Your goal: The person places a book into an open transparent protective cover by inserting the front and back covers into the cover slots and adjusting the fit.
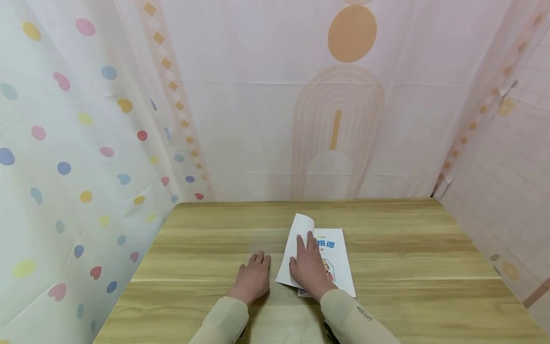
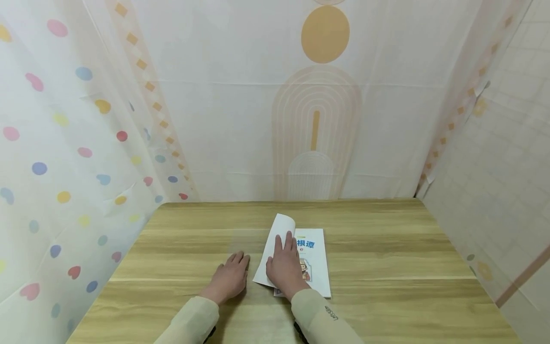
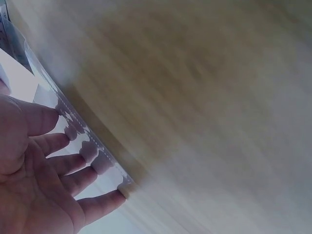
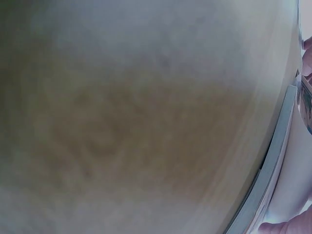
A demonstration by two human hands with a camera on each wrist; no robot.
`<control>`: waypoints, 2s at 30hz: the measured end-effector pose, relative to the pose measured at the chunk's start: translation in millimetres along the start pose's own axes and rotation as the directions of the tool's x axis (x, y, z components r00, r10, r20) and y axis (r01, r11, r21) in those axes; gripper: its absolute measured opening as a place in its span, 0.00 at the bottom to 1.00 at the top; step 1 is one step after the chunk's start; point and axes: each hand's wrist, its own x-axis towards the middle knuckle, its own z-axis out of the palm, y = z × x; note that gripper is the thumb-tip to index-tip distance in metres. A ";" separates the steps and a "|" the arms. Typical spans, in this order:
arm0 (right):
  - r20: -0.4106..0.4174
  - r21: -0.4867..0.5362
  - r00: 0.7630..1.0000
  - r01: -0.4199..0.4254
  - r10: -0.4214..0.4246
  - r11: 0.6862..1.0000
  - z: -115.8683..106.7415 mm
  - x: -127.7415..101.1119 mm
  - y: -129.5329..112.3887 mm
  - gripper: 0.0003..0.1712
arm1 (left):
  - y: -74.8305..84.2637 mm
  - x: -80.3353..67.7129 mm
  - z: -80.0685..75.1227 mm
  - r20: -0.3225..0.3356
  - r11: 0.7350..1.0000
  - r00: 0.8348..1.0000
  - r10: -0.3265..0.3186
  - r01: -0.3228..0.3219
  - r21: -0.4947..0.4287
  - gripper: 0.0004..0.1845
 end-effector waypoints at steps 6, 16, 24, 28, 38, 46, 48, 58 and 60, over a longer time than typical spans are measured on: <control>0.013 -0.055 1.000 0.021 -0.020 0.998 2.2 1.7 0.5 0.35 | 0.9 1.5 -1.1 0.015 1.000 1.000 -0.003 0.003 -0.001 0.20; 0.101 -0.133 0.995 0.032 -0.018 0.991 2.2 1.2 -4.9 0.34 | 2.2 2.8 -4.1 0.017 1.000 1.000 0.008 -0.008 0.006 0.21; 0.148 -0.133 0.987 0.075 -0.055 0.988 0.5 1.5 -4.0 0.32 | 3.5 4.8 -2.9 0.023 1.000 1.000 -0.013 0.012 0.005 0.22; 0.183 -0.118 0.978 0.121 -0.098 0.986 -2.0 2.7 -1.7 0.32 | 4.9 4.9 -2.0 0.010 1.000 1.000 -0.027 0.027 -0.005 0.23; 0.261 0.104 0.960 0.076 -0.101 0.992 -18.5 4.3 14.5 0.32 | 9.0 6.9 -0.9 -0.003 0.998 0.998 -0.060 0.060 0.011 0.25; 0.288 0.157 0.948 0.090 -0.133 0.984 -24.8 2.8 23.0 0.33 | 15.5 6.1 0.1 0.048 0.994 0.993 -0.106 0.105 0.032 0.37; 0.292 0.162 0.947 0.091 -0.136 0.983 -25.3 2.6 23.5 0.32 | 17.8 5.2 -1.3 0.058 0.993 0.992 -0.112 0.110 0.029 0.36; 0.309 0.165 0.943 0.075 -0.124 0.983 -23.7 2.5 26.0 0.33 | 17.8 4.9 0.8 0.069 0.994 0.991 -0.110 0.109 0.022 0.30; 0.309 0.167 0.943 0.076 -0.125 0.983 -23.6 2.2 26.5 0.33 | 17.8 4.9 0.5 0.068 0.993 0.991 -0.115 0.114 0.019 0.32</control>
